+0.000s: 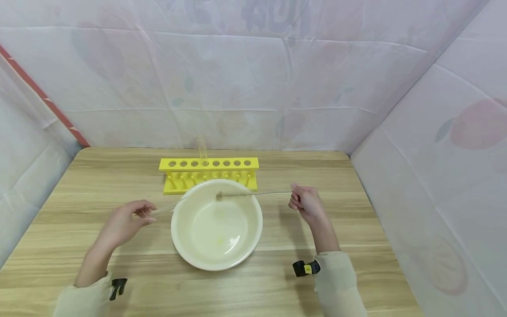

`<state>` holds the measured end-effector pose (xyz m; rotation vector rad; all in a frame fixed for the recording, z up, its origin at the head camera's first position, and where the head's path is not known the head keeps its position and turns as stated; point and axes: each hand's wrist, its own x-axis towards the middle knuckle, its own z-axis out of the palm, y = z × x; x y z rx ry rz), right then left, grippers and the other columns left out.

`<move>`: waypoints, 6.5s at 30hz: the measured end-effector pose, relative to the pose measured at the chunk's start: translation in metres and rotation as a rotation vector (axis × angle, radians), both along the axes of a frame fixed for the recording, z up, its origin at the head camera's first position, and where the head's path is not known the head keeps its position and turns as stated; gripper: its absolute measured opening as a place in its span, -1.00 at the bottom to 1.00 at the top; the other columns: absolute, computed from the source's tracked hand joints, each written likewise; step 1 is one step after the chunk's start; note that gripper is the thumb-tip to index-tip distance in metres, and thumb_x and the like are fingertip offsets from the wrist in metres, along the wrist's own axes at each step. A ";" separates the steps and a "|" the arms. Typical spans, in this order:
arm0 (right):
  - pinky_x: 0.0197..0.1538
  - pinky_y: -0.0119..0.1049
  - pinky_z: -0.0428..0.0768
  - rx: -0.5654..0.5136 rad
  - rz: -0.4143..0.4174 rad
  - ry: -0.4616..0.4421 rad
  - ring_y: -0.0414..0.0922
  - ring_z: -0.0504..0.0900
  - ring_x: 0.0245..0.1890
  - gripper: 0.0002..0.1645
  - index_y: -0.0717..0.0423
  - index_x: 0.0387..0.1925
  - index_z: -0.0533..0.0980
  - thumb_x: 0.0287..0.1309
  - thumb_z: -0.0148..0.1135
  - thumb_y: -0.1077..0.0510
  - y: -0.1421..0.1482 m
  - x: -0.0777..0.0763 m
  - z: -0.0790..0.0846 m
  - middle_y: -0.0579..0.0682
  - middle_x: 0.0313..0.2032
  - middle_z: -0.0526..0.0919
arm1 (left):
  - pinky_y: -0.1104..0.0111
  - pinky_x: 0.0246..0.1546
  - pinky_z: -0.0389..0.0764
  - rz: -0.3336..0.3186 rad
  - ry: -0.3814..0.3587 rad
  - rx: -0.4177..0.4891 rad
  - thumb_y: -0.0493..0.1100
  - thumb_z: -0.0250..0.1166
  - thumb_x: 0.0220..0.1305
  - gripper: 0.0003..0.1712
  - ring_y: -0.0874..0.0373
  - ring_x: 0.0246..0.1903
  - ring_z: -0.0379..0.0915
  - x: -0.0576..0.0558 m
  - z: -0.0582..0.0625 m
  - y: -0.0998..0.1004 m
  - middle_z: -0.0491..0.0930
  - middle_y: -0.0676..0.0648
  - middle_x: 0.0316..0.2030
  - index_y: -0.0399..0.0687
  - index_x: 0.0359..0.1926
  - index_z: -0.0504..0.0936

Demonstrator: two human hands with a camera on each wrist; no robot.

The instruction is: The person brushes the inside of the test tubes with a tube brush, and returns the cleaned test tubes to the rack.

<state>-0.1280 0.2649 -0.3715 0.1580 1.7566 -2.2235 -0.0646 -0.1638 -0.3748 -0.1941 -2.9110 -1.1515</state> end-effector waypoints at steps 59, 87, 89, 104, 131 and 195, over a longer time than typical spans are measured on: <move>-0.60 -0.44 0.17 0.126 0.107 0.045 -0.25 0.11 -0.79 -0.44 0.17 -0.83 0.14 0.35 -0.15 0.28 -0.051 0.002 0.000 -0.13 -0.82 0.08 | 0.20 -0.33 0.46 -0.098 0.049 0.036 -0.42 0.39 -0.08 -0.76 0.07 -0.37 0.44 -0.008 0.005 0.032 0.51 -0.01 -0.44 -0.19 -0.30 0.62; -0.64 -0.39 0.25 0.260 0.158 0.149 -0.10 0.15 -0.78 -0.44 0.25 -0.82 0.19 0.34 -0.08 0.21 -0.127 0.016 0.014 -0.04 -0.83 0.16 | 0.24 -0.34 0.45 -0.140 -0.022 0.040 -0.33 0.39 -0.03 -0.77 0.10 -0.40 0.42 -0.015 0.032 0.087 0.55 -0.04 -0.39 -0.12 -0.27 0.62; -0.61 -0.37 0.29 0.292 0.178 0.182 -0.06 0.19 -0.78 -0.45 0.27 -0.80 0.20 0.34 -0.07 0.20 -0.125 0.015 0.015 -0.03 -0.83 0.19 | 0.24 -0.33 0.46 -0.157 -0.031 0.059 -0.32 0.38 -0.01 -0.78 0.10 -0.38 0.43 -0.016 0.032 0.085 0.55 -0.04 -0.39 -0.12 -0.26 0.62; -0.60 -0.34 0.29 0.246 0.154 0.259 0.03 0.18 -0.78 -0.43 0.29 -0.83 0.17 0.32 -0.06 0.24 -0.120 0.014 0.032 -0.01 -0.84 0.17 | 0.22 -0.22 0.50 -0.222 -0.003 0.113 -0.30 0.35 0.04 -0.80 0.09 -0.29 0.48 -0.017 0.042 0.080 0.58 -0.04 -0.31 -0.16 -0.24 0.61; -0.60 -0.34 0.26 0.310 0.117 0.267 -0.10 0.19 -0.78 -0.44 0.30 -0.81 0.16 0.32 -0.05 0.23 -0.120 0.013 0.037 0.00 -0.81 0.18 | 0.26 -0.24 0.54 -0.227 0.066 0.143 -0.32 0.36 0.01 -0.79 0.08 -0.28 0.53 -0.015 0.037 0.072 0.60 -0.07 -0.32 -0.22 -0.26 0.62; -0.56 -0.41 0.27 0.242 0.094 0.175 -0.20 0.19 -0.76 -0.48 0.20 -0.80 0.23 0.32 -0.07 0.25 -0.076 0.006 0.037 -0.08 -0.79 0.17 | 0.26 -0.31 0.48 -0.186 0.014 0.080 -0.33 0.38 -0.02 -0.81 0.18 -0.39 0.43 -0.001 0.028 0.038 0.55 0.05 -0.43 -0.15 -0.31 0.62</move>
